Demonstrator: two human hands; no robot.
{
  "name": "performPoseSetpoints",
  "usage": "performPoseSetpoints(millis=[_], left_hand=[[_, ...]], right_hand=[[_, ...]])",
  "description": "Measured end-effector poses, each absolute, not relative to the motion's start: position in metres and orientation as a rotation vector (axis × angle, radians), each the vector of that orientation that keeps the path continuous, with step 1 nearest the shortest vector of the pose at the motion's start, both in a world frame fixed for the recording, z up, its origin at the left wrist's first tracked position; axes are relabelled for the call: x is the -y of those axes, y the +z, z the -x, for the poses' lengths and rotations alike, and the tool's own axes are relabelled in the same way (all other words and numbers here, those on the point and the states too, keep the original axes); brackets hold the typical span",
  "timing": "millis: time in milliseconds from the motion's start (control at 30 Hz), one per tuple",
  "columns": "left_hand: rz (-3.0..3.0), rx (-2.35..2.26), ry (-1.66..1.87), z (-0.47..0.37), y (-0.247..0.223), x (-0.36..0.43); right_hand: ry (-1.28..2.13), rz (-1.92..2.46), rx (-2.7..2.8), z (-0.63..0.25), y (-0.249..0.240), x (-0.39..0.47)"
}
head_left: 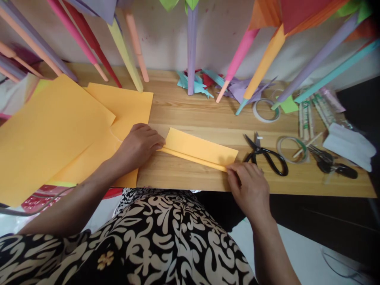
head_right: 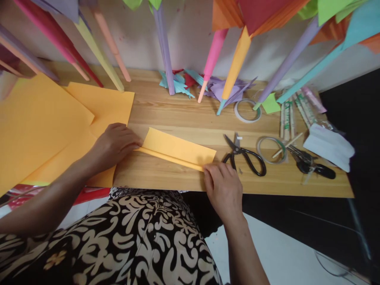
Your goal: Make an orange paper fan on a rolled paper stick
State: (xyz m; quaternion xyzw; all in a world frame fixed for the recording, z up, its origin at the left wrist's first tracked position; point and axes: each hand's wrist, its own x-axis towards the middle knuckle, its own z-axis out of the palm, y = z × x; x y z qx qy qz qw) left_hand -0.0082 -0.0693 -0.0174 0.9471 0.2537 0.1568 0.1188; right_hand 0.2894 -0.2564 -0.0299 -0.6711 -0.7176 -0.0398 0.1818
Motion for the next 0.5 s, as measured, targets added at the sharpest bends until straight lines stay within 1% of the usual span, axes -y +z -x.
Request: performPoseSetpoints(millis=[133, 267, 500], left_hand=[[-2.792, -0.695, 0.469, 0.007, -0.017, 0.069], [-2.824, -0.707, 0.450, 0.008, -0.018, 0.069], [-2.829, -0.683, 0.398, 0.006, -0.009, 0.068]], right_hand=[[-0.086, 1.821, 2.062, -0.276, -0.016, 0.244], [-0.021, 1.683, 2.152, -0.242, -0.009, 0.218], [-0.047, 1.650, 2.237, -0.199, -0.037, 0.189]])
